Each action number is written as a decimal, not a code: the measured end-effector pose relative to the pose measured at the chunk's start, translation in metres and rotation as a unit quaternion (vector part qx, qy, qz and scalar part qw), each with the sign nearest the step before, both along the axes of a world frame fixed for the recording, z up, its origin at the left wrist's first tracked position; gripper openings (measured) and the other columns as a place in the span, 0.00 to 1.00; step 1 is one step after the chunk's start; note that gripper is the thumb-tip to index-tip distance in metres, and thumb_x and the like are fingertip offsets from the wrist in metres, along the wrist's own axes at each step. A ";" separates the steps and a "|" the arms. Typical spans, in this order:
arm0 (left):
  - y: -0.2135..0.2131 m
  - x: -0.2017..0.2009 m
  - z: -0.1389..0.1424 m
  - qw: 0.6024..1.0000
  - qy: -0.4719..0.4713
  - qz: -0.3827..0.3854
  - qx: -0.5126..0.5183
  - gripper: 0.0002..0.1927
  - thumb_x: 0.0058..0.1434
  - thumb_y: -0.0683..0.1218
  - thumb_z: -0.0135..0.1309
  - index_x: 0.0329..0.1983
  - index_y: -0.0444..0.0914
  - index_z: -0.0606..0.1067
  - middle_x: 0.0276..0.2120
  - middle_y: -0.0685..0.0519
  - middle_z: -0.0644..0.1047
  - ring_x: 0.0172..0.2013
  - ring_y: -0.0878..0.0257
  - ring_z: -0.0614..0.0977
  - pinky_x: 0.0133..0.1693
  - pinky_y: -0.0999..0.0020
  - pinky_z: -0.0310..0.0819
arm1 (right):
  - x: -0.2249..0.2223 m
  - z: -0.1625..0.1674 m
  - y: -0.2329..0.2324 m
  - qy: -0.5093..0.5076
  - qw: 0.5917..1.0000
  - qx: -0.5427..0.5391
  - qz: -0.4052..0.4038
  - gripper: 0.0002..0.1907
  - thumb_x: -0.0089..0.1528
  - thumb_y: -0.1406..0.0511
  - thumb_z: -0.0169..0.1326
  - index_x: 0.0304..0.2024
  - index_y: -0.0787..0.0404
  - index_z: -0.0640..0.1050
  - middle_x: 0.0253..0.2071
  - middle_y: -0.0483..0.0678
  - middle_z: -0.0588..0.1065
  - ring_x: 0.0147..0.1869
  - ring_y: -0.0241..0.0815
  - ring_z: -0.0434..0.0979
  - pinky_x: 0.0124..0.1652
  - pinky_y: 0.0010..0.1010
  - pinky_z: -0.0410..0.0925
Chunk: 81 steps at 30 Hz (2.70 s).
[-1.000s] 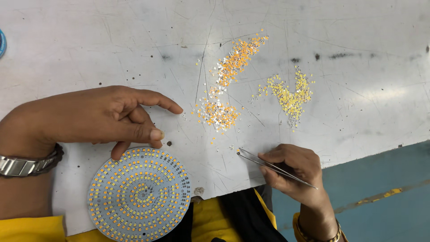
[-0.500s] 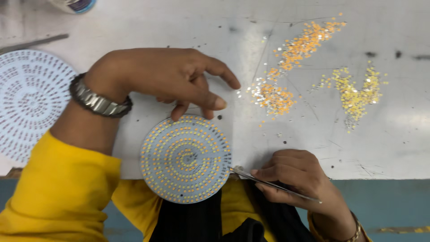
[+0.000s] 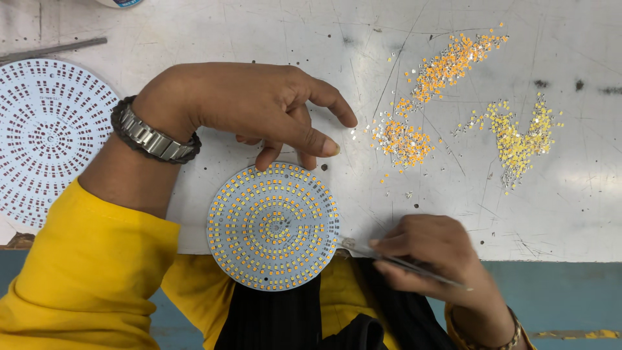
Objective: The person uses tweezers to pick up small yellow LED chips from a pile on the table and places them one by one into designated spots on a circular LED board. The person continues this repetitive placement process for the duration of the clip.
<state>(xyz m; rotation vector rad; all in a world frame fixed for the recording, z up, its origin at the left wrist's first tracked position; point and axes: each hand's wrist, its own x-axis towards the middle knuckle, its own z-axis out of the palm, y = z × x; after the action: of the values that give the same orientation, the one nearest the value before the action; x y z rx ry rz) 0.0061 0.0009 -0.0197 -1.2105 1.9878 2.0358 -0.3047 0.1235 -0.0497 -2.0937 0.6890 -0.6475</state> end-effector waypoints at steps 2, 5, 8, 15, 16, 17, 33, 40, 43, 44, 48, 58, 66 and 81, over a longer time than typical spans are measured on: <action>0.000 0.000 -0.001 1.000 0.002 0.000 0.004 0.33 0.53 0.60 0.57 0.64 0.48 0.72 0.32 0.54 0.89 0.13 0.66 0.81 0.14 0.72 0.62 | -0.010 0.001 0.003 0.024 0.992 0.002 -0.128 0.08 0.55 0.69 0.64 0.35 0.65 0.79 0.30 0.49 0.78 0.30 0.40 0.80 0.30 0.27 0.70; -0.001 0.000 -0.002 1.000 0.000 0.003 0.014 0.34 0.53 0.59 0.57 0.65 0.48 0.72 0.32 0.53 0.89 0.12 0.66 0.80 0.15 0.72 0.63 | -0.016 -0.005 0.009 0.055 0.930 0.022 -0.362 0.08 0.61 0.71 0.63 0.42 0.69 0.80 0.32 0.51 0.78 0.31 0.41 0.74 0.32 0.27 0.66; -0.002 -0.002 -0.001 1.000 0.005 -0.002 0.018 0.35 0.53 0.59 0.59 0.66 0.49 0.72 0.30 0.52 0.89 0.11 0.66 0.79 0.16 0.72 0.64 | -0.021 -0.004 0.016 0.098 0.891 0.023 -0.443 0.09 0.60 0.72 0.63 0.42 0.70 0.81 0.27 0.51 0.76 0.27 0.39 0.70 0.29 0.26 0.63; -0.003 -0.004 -0.001 0.999 -0.027 -0.001 0.038 0.36 0.52 0.59 0.60 0.67 0.49 0.72 0.29 0.52 0.89 0.11 0.64 0.78 0.16 0.69 0.65 | -0.018 -0.001 0.019 0.038 0.970 -0.031 -0.240 0.08 0.56 0.69 0.65 0.35 0.63 0.79 0.29 0.45 0.78 0.29 0.25 0.75 0.29 0.16 0.67; -0.002 -0.004 -0.001 0.999 -0.022 0.001 0.041 0.36 0.52 0.59 0.60 0.66 0.49 0.72 0.29 0.51 0.88 0.11 0.64 0.78 0.17 0.69 0.66 | -0.017 -0.001 0.017 0.058 0.958 -0.008 -0.281 0.08 0.56 0.69 0.64 0.36 0.65 0.80 0.27 0.45 0.78 0.26 0.27 0.73 0.27 0.18 0.65; -0.002 -0.004 -0.001 0.999 -0.016 0.003 0.043 0.36 0.52 0.59 0.60 0.66 0.48 0.72 0.28 0.51 0.88 0.10 0.64 0.77 0.17 0.69 0.67 | -0.015 -0.002 0.015 0.078 0.943 0.015 -0.322 0.08 0.55 0.70 0.64 0.37 0.66 0.81 0.24 0.45 0.78 0.23 0.29 0.71 0.25 0.19 0.62; -0.003 -0.002 -0.004 0.999 -0.004 0.004 0.039 0.37 0.52 0.60 0.61 0.66 0.47 0.73 0.26 0.50 0.87 0.11 0.63 0.78 0.27 0.70 0.78 | -0.010 0.000 -0.002 0.050 0.969 0.010 -0.240 0.09 0.53 0.70 0.66 0.35 0.67 0.81 0.27 0.47 0.79 0.26 0.32 0.78 0.27 0.21 0.67; -0.004 0.001 -0.010 0.999 0.044 -0.024 -0.008 0.36 0.56 0.59 0.60 0.68 0.43 0.72 0.31 0.51 0.88 0.12 0.65 0.81 0.35 0.75 0.79 | -0.007 0.001 -0.004 0.069 0.970 0.005 -0.233 0.09 0.53 0.71 0.66 0.35 0.68 0.80 0.28 0.50 0.80 0.27 0.36 0.80 0.28 0.23 0.69; -0.003 0.000 -0.008 1.000 0.008 -0.009 0.013 0.36 0.53 0.59 0.58 0.66 0.46 0.71 0.30 0.52 0.88 0.12 0.65 0.79 0.23 0.71 0.74 | -0.004 0.003 -0.005 0.038 0.987 0.005 -0.156 0.08 0.54 0.70 0.66 0.34 0.65 0.79 0.29 0.49 0.80 0.28 0.38 0.80 0.29 0.25 0.70; -0.003 0.000 -0.006 1.000 -0.001 -0.010 0.005 0.35 0.53 0.59 0.58 0.65 0.46 0.71 0.31 0.53 0.88 0.12 0.65 0.80 0.21 0.70 0.71 | -0.002 0.003 -0.008 0.019 0.995 0.004 -0.102 0.08 0.55 0.70 0.66 0.34 0.64 0.79 0.29 0.48 0.79 0.29 0.39 0.80 0.30 0.26 0.71; -0.003 -0.002 0.001 0.999 -0.044 -0.006 0.005 0.36 0.54 0.62 0.58 0.67 0.51 0.71 0.32 0.55 0.89 0.13 0.64 0.80 0.16 0.69 0.64 | 0.007 0.003 -0.017 0.013 1.000 -0.003 0.021 0.09 0.54 0.69 0.66 0.35 0.64 0.80 0.24 0.46 0.75 0.26 0.42 0.78 0.26 0.31 0.67; -0.002 -0.003 0.004 1.000 -0.030 -0.007 -0.006 0.36 0.55 0.62 0.58 0.68 0.50 0.71 0.32 0.54 0.88 0.14 0.63 0.83 0.14 0.71 0.64 | 0.012 0.006 -0.021 0.018 0.999 0.000 0.045 0.10 0.54 0.69 0.66 0.37 0.64 0.81 0.22 0.45 0.73 0.25 0.41 0.77 0.26 0.30 0.66; -0.004 -0.002 0.002 1.000 -0.016 0.000 0.012 0.36 0.53 0.62 0.59 0.66 0.49 0.72 0.30 0.54 0.89 0.12 0.66 0.79 0.15 0.69 0.65 | -0.013 0.009 -0.019 0.059 0.987 0.041 -0.142 0.08 0.49 0.69 0.65 0.29 0.66 0.80 0.20 0.46 0.75 0.19 0.39 0.76 0.22 0.30 0.65; -0.006 -0.005 0.003 0.998 -0.037 -0.002 0.044 0.37 0.51 0.60 0.61 0.66 0.48 0.73 0.25 0.50 0.87 0.11 0.63 0.79 0.30 0.71 0.80 | -0.015 -0.005 -0.020 0.097 0.969 -0.019 -0.228 0.11 0.52 0.69 0.65 0.35 0.68 0.80 0.27 0.50 0.79 0.25 0.36 0.78 0.26 0.24 0.67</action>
<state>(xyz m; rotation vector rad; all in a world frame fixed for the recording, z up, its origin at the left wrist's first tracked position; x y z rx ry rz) 0.0015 -0.0051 -0.0163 -1.2440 1.8470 2.0219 -0.3194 0.1037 -0.0542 -2.0638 1.3012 -0.7094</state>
